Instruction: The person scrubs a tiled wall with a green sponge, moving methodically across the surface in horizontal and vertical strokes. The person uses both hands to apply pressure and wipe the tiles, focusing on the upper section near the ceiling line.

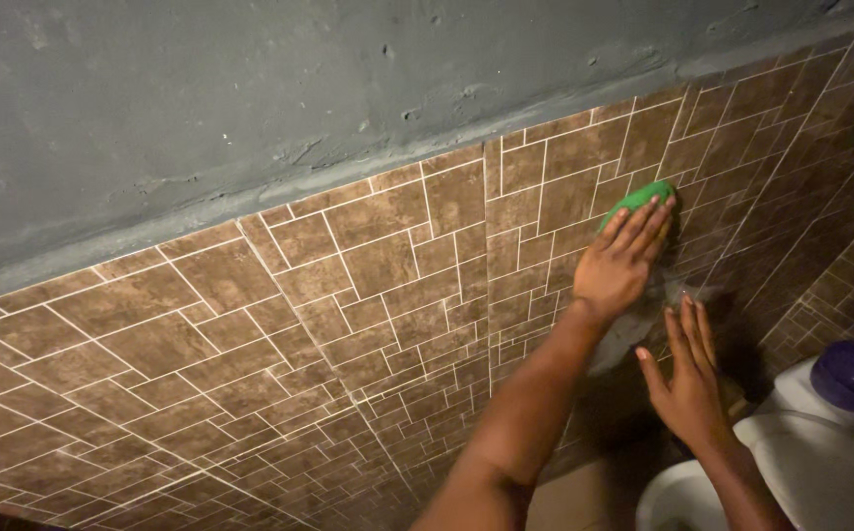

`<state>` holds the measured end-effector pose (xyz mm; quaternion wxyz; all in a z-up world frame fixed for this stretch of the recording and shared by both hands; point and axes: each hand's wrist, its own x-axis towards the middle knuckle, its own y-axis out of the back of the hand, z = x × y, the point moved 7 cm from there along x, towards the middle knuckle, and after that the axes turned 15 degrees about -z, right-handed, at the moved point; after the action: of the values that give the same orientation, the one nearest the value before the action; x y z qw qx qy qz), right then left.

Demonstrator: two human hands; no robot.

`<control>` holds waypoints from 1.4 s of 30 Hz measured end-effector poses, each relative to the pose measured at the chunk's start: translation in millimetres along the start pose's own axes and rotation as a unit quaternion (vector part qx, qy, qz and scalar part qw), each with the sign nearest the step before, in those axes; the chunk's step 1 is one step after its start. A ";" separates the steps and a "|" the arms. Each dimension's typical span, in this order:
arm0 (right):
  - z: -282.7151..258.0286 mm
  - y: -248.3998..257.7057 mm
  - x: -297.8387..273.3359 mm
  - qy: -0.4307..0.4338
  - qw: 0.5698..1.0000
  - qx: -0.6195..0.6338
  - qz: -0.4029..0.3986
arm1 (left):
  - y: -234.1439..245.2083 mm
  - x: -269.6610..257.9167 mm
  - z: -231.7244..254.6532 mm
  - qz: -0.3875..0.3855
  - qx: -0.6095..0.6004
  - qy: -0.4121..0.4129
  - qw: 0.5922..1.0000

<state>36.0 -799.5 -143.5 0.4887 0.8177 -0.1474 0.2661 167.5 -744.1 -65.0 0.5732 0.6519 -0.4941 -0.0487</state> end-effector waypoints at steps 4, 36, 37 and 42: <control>43.7 -22.8 -24.3 -0.142 0.969 0.196 -0.039 | -14.3 -7.8 5.7 0.030 -0.193 -0.073 0.978; -269.5 -239.2 -105.2 -0.135 0.621 0.758 -0.145 | 34.4 -458.1 -121.0 0.209 -0.823 0.393 0.354; -275.1 -239.8 -105.2 -0.141 0.594 0.777 -0.155 | 36.6 -464.5 -124.7 0.228 -0.838 0.381 0.318; -300.6 -214.4 -88.1 -0.075 0.817 0.541 -0.183 | 55.7 -496.2 -137.8 0.222 -0.801 0.444 0.333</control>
<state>-15.9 -434.7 -234.7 -0.0055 0.9797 0.1364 0.1469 -30.0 -292.3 -223.5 0.9439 -0.3299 -0.0156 0.0044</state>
